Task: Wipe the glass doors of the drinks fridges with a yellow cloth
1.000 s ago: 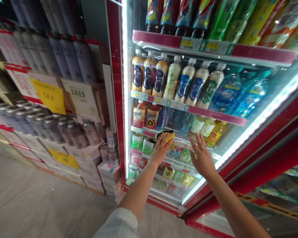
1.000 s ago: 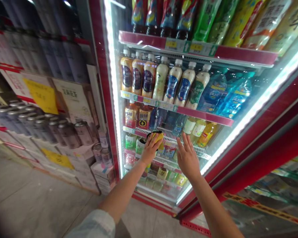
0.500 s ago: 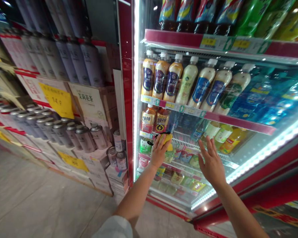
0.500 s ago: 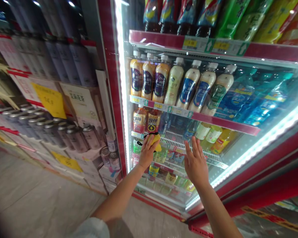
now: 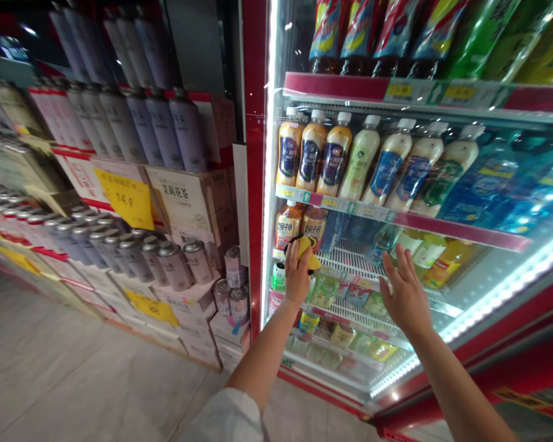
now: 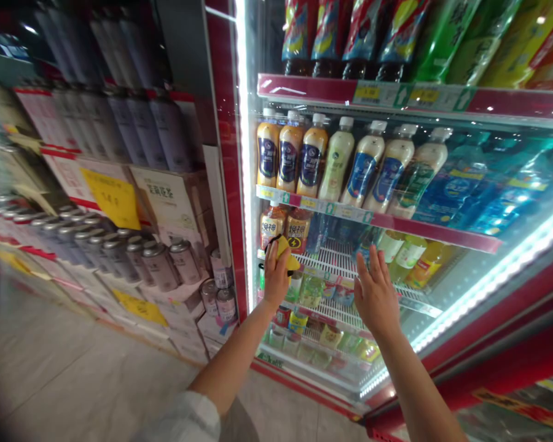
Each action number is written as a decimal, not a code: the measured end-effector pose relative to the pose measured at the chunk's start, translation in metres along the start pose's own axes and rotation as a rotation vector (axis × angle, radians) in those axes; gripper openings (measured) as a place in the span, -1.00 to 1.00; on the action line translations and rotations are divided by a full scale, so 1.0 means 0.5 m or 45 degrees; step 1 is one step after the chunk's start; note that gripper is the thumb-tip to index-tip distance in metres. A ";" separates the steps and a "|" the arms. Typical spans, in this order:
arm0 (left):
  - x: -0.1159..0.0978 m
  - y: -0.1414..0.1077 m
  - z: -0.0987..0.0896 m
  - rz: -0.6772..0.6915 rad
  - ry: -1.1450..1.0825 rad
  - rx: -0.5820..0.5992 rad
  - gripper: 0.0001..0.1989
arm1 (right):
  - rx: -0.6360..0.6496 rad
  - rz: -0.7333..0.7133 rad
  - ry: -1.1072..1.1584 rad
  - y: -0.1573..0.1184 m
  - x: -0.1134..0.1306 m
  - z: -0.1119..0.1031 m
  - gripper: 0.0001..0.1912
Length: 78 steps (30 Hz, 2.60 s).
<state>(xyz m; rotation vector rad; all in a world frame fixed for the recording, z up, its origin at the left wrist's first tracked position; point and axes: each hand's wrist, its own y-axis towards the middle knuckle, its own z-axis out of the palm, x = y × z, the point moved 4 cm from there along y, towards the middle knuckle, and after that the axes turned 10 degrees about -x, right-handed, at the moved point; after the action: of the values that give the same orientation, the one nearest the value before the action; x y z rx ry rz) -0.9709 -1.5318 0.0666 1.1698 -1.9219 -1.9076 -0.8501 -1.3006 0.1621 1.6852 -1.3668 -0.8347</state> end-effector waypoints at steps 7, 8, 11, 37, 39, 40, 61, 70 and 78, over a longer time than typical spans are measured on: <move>0.041 0.025 -0.041 0.006 0.014 0.003 -0.18 | -0.059 -0.050 0.088 0.007 0.052 0.042 -0.09; 0.046 0.043 -0.046 0.027 0.024 0.011 -0.19 | -0.065 -0.059 0.101 0.012 0.061 0.047 -0.09; 0.066 0.078 -0.067 -0.075 0.079 -0.077 -0.19 | -0.082 -0.064 0.147 0.025 0.088 0.062 -0.10; 0.117 0.122 -0.097 -0.387 0.150 -0.255 -0.20 | -0.082 -0.063 0.268 0.040 0.168 0.086 -0.10; 0.123 0.104 -0.100 -0.446 0.147 -0.247 -0.22 | -0.080 -0.069 0.279 0.038 0.176 0.090 -0.10; 0.124 0.096 -0.099 -0.474 0.149 -0.248 -0.23 | -0.076 -0.076 0.283 0.037 0.178 0.092 -0.10; 0.063 0.147 -0.066 0.089 0.101 -0.147 -0.10 | -0.096 -0.025 0.110 -0.013 0.110 0.115 -0.10; 0.112 0.113 -0.096 0.217 0.106 -0.027 -0.15 | 0.023 0.050 0.017 -0.083 0.117 0.138 -0.08; -0.007 0.044 -0.003 0.449 0.034 -0.012 -0.24 | 0.062 0.141 -0.043 -0.115 0.082 0.101 -0.09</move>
<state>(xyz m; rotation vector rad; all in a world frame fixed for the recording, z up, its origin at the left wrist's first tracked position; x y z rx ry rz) -0.9759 -1.5338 0.0882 0.7833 -1.9479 -1.7016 -0.8595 -1.3434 0.0871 1.6223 -1.4999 -0.7758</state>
